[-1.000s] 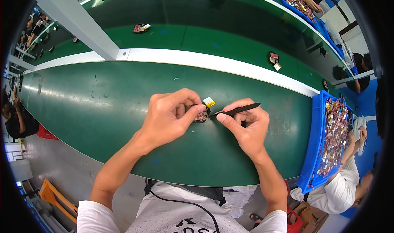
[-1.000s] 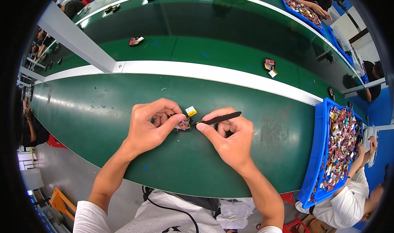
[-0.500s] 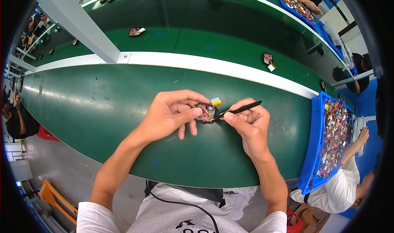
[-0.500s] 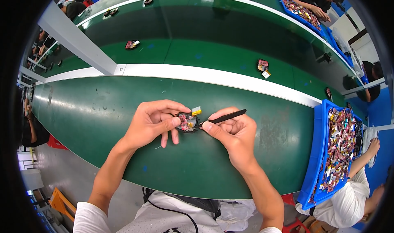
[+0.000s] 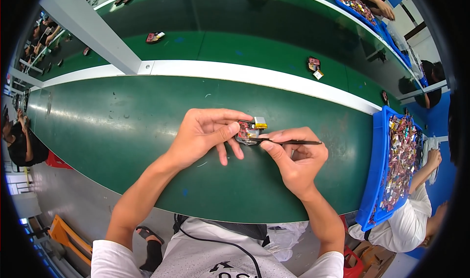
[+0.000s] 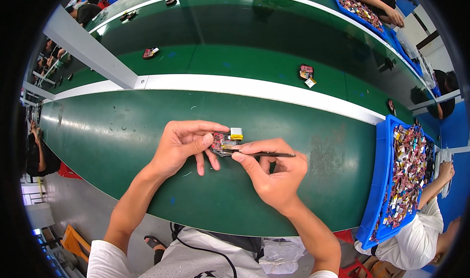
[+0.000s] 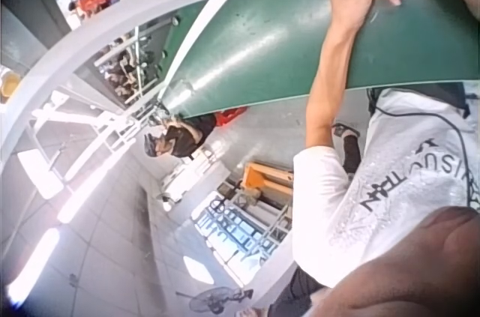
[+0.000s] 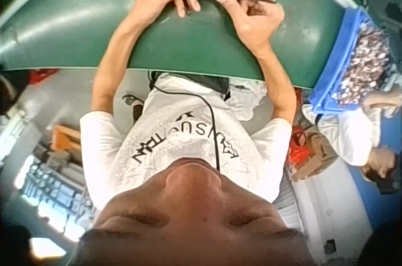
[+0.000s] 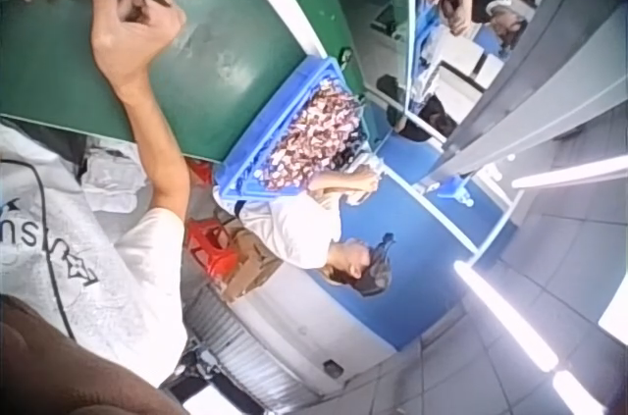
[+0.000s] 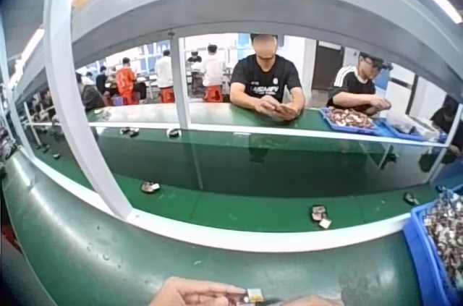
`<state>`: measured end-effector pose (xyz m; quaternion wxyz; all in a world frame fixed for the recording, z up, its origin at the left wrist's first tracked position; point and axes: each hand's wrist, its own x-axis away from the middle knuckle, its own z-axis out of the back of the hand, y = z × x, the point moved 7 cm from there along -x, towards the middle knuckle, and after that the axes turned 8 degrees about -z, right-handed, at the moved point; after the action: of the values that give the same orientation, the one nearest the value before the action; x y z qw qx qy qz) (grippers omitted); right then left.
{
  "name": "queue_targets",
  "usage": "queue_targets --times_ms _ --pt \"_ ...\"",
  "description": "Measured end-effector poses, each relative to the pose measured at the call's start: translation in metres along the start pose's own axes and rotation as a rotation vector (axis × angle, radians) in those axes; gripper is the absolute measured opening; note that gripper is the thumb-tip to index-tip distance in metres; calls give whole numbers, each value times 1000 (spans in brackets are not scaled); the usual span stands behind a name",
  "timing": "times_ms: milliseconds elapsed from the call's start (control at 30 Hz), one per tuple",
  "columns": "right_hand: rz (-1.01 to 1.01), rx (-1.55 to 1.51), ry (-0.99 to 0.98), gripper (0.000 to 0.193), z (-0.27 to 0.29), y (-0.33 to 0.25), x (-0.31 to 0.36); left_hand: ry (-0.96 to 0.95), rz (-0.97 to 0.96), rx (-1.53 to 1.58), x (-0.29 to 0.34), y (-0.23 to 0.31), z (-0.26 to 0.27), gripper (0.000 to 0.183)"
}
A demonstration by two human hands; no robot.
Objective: The person is using tweezers to assemble small electronic components onto circuit boards on a production line.
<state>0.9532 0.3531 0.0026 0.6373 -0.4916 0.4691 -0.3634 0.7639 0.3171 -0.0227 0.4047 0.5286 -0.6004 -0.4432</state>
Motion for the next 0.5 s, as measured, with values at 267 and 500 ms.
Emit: queue_targets --times_ms 267,500 --pt "75 68 5 15 -4 -4 2 -5 -36 22 0 -3 1 34" --pt "78 68 9 15 -4 -5 2 11 -55 30 0 -1 2 31"
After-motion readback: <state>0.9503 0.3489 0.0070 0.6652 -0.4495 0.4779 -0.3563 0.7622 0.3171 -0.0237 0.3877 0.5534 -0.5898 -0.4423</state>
